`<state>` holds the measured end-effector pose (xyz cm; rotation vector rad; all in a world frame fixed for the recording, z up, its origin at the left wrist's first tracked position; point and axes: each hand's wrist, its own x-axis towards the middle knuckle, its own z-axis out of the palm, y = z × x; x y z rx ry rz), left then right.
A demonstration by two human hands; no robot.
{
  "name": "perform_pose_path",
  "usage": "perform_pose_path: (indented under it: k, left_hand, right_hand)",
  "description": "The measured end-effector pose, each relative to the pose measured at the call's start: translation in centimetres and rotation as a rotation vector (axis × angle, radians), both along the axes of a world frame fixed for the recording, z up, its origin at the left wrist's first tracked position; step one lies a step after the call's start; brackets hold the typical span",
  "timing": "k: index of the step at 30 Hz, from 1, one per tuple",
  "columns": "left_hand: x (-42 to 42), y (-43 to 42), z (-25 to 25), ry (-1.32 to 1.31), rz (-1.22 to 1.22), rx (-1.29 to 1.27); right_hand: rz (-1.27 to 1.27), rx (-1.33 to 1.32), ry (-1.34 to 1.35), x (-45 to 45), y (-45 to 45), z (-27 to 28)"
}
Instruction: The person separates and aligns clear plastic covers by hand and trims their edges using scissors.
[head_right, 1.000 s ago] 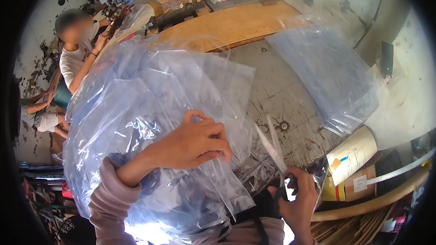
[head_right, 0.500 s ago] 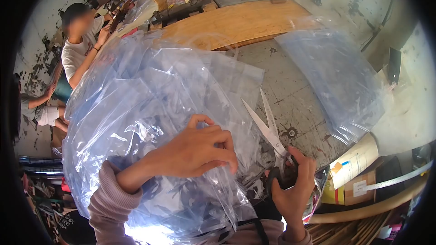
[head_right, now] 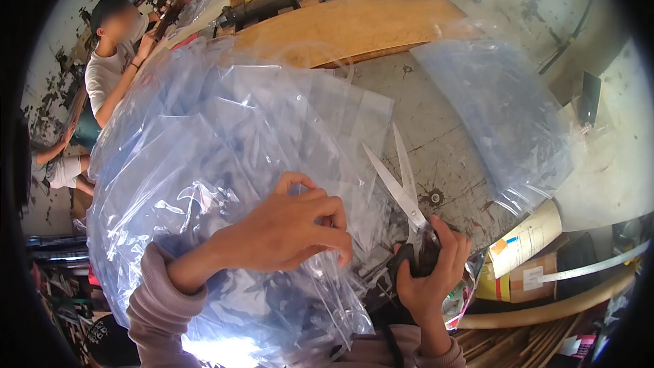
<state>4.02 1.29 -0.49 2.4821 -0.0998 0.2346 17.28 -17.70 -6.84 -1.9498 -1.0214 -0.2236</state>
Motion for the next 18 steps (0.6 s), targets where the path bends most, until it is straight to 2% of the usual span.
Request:
perform_pose_path:
  k: [18]
  left_hand:
    - [0.1, 0.27, 0.11, 0.052, -0.03, 0.054]
  right_hand:
    - [0.001, 0.01, 0.023, -0.21, 0.15, 0.18]
